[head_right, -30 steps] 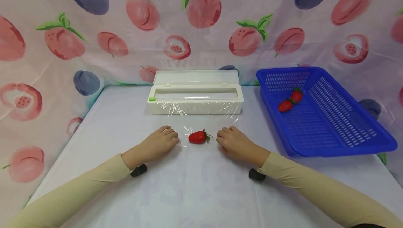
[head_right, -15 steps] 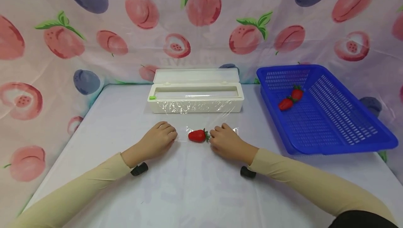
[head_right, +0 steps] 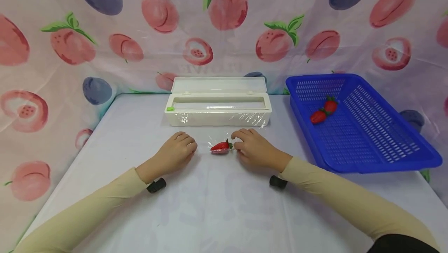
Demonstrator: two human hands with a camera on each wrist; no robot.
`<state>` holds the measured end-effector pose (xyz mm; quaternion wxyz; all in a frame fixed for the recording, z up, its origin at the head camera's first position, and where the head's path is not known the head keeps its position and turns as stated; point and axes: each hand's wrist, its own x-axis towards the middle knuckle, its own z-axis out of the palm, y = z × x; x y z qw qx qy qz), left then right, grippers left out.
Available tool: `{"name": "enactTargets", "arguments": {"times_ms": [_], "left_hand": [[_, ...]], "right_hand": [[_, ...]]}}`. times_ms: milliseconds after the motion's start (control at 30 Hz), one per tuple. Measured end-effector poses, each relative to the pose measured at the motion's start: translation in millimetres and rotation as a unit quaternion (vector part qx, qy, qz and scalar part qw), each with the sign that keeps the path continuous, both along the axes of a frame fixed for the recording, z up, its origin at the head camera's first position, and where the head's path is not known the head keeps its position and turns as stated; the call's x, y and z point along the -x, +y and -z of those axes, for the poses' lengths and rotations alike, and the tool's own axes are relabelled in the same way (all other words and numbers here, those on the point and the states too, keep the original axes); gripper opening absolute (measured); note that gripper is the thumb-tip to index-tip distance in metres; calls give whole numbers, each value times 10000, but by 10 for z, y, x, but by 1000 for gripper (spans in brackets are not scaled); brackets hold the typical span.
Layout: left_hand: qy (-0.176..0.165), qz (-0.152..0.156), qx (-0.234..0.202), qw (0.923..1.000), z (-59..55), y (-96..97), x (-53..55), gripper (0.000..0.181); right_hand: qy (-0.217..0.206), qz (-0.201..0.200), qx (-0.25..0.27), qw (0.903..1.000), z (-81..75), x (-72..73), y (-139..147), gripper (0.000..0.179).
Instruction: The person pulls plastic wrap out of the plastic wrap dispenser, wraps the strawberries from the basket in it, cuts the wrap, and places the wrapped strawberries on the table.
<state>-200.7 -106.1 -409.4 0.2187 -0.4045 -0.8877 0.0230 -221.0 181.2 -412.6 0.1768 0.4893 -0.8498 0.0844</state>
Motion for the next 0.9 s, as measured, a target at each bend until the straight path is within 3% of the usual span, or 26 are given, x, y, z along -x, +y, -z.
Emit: {"name": "enactTargets", "arguments": {"times_ms": [133, 267, 400, 500, 700, 900], "left_hand": [[-27, -248, -35, 9997, -35, 10, 65, 6], [-213, -702, 7, 9973, -59, 7, 148, 8], [-371, -1031, 24, 9940, -57, 9, 229, 9], [-384, -1105, -20, 9931, -44, 36, 291, 9], [-237, -1150, 329, 9925, 11, 106, 411, 6], [-300, -1011, 721, 9918, 31, 130, 488, 8]], "right_hand": [[-280, 157, 271, 9991, -42, 93, -3, 8], [-746, 451, 396, 9954, -77, 165, -33, 6], [-1655, 914, 336, 9814, -92, 220, -72, 4], [-2124, 1242, 186, 9691, -88, 257, -87, 4], [-2397, 1748, -177, 9548, -68, 313, -127, 6], [-2353, 2088, -293, 9488, -62, 343, -150, 9]]}}
